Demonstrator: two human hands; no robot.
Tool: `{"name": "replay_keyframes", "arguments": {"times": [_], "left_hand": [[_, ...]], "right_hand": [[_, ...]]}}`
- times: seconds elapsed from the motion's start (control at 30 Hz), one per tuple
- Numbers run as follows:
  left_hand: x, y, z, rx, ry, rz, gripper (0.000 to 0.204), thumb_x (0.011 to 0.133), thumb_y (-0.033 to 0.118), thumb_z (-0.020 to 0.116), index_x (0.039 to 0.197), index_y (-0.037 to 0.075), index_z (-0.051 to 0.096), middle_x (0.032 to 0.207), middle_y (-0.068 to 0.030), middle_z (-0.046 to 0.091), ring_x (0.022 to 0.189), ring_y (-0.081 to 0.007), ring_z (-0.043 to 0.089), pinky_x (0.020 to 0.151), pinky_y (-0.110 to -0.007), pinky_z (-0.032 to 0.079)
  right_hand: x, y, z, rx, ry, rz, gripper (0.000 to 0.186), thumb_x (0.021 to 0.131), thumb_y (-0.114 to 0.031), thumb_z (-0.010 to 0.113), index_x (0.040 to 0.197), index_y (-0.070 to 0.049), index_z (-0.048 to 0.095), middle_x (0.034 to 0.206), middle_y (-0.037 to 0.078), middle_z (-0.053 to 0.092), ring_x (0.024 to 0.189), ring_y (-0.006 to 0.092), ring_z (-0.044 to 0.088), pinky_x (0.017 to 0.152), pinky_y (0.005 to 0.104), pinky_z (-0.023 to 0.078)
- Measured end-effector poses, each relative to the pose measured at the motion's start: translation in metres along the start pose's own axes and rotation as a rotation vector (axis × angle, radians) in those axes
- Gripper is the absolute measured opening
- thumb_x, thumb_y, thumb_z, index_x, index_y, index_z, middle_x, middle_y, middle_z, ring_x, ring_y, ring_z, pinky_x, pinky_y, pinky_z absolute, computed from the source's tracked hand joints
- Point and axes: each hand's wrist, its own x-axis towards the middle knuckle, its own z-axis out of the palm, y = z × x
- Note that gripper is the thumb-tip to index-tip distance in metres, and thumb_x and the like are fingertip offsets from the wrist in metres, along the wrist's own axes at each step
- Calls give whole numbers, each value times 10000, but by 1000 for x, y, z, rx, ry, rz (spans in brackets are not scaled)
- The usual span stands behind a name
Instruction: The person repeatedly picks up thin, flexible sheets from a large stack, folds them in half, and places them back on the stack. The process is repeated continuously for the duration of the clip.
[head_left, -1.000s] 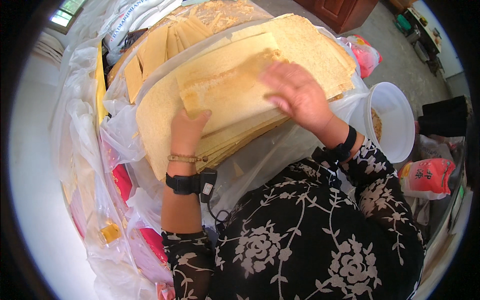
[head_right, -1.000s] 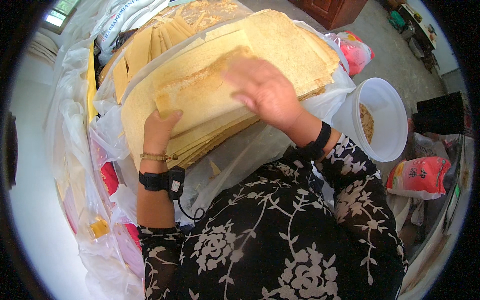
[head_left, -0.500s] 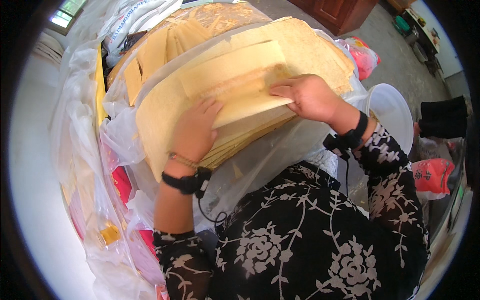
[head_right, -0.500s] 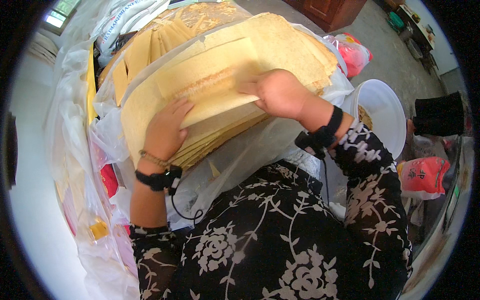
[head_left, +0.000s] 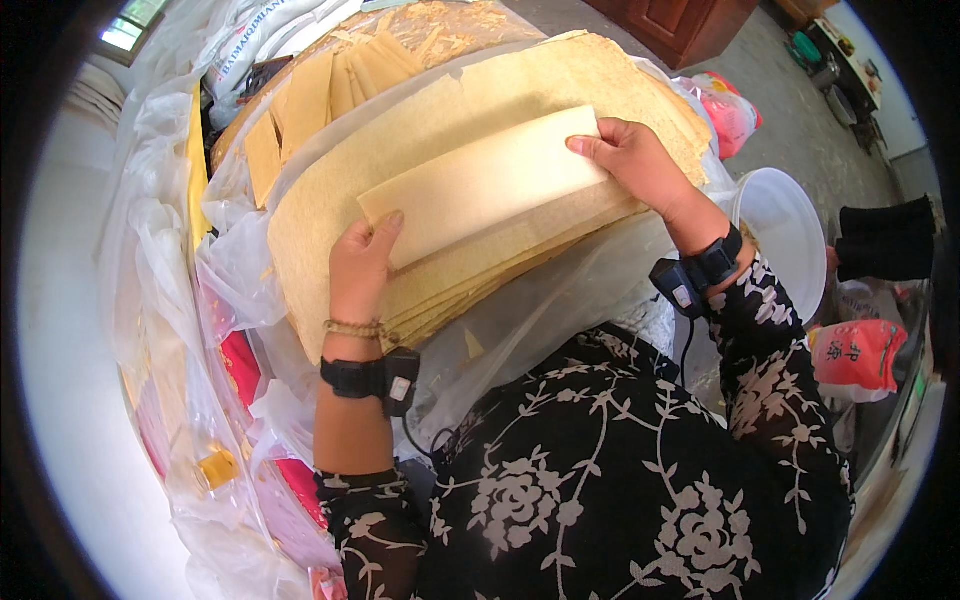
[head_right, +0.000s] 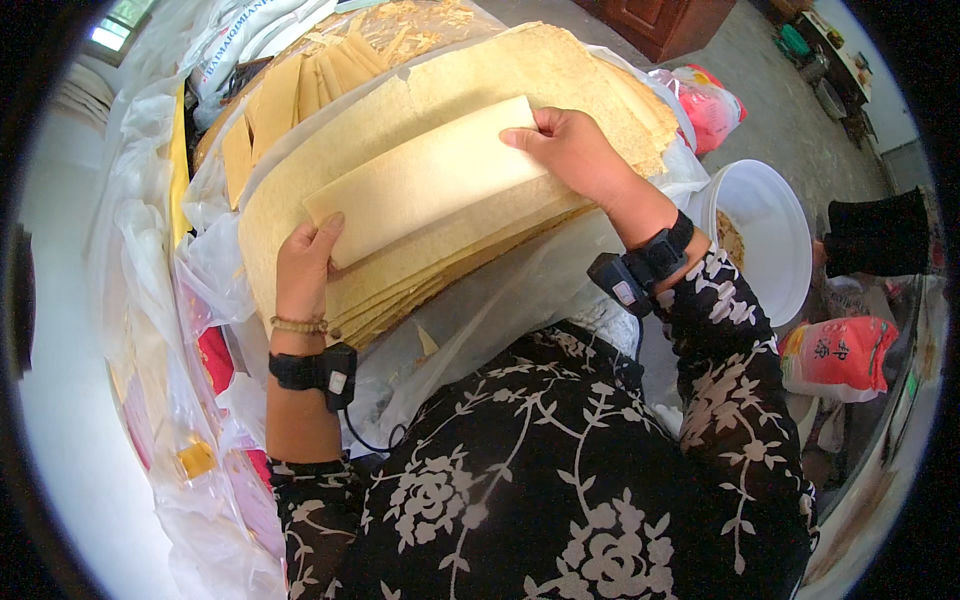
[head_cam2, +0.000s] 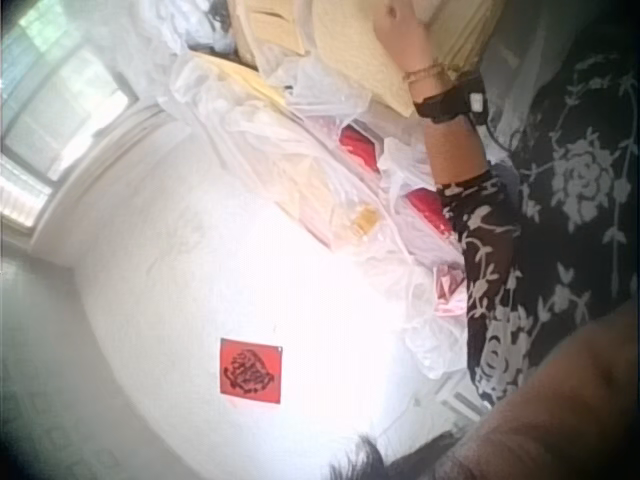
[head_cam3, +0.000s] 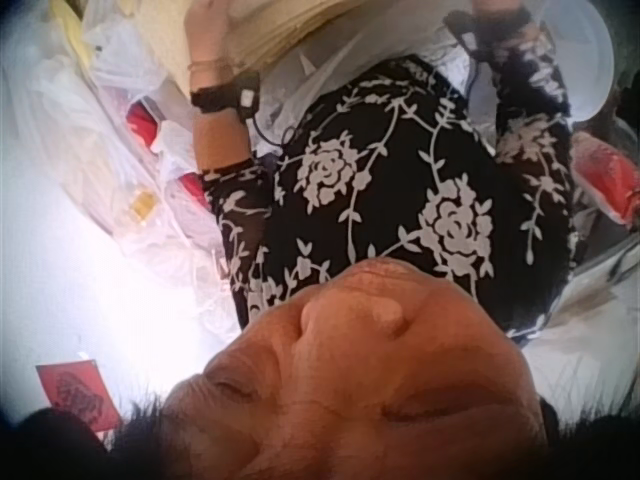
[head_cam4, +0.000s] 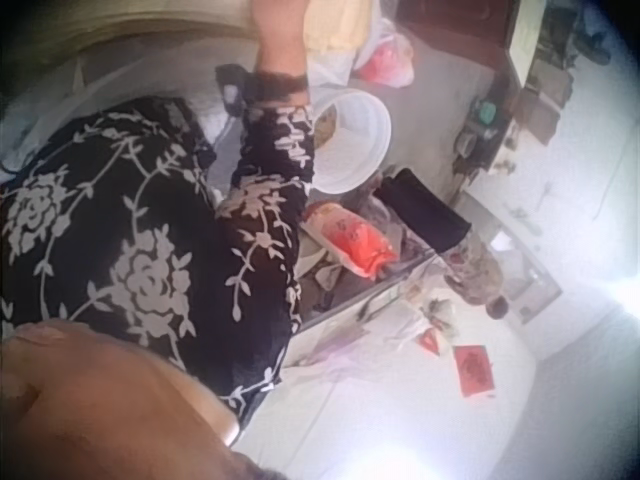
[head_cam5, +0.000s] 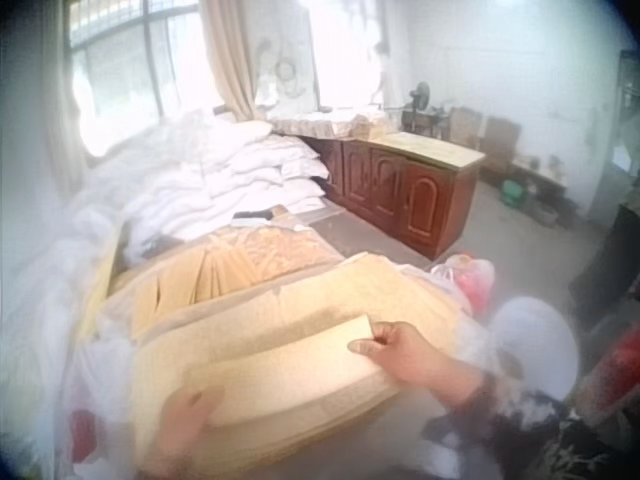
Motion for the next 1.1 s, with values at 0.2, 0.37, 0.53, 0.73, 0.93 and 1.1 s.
{"name": "replay_keyframes", "arguments": {"times": [0.2, 0.37, 0.53, 0.73, 0.93, 1.1], "left_hand": [[1, 9, 26, 741, 302, -13, 399, 993, 278, 686, 1271, -7, 654, 1058, -141, 738, 941, -267, 702, 851, -371, 548], [2, 9, 62, 1079, 305, 939, 632, 953, 338, 685, 1477, 25, 523, 1511, -184, 535, 1398, -348, 493, 1168, -462, 373], [3, 4, 84, 1047, -43, 872, 819, 911, 520, 703, 1539, 51, 467, 1635, -156, 422, 1522, -332, 363, 1240, -490, 268], [-1, 3, 87, 1040, -54, 824, 882, 855, 595, 735, 1509, 54, 497, 1616, -159, 427, 1527, -323, 335, 1247, -492, 229], [14, -2, 64, 1163, -77, 743, 746, 969, 492, 643, 1567, 93, 443, 1674, -118, 368, 1571, -314, 284, 1260, -514, 207], [34, -10, 36, 1122, -22, 795, 545, 990, 348, 631, 1489, 147, 540, 1574, -105, 500, 1474, -314, 435, 1198, -496, 321]], "right_hand": [[13, -9, 4, -509, 97, 10, 469, 931, -427, 741, 990, 37, 768, 777, 191, 718, 723, 283, 696, 726, 387, 543], [23, -11, 8, -578, 100, 27, 463, 919, -416, 762, 891, 44, 722, 725, 175, 670, 659, 246, 615, 675, 398, 506], [21, -22, 14, -787, 133, 2, 401, 916, -396, 746, 1014, -7, 741, 809, 194, 715, 733, 320, 689, 724, 426, 545], [4, -8, 48, -1015, 232, -679, 493, 990, -370, 645, 1436, -164, 613, 1484, 111, 575, 1344, 311, 563, 1114, 437, 452], [1, 11, 59, -1044, -34, -646, 512, 1044, -299, 554, 1545, -205, 503, 1667, 48, 397, 1559, 265, 329, 1273, 512, 239], [2, 12, 59, -1051, -49, -636, 515, 1046, -297, 549, 1551, -205, 493, 1673, 48, 385, 1564, 271, 314, 1272, 512, 237]]}}
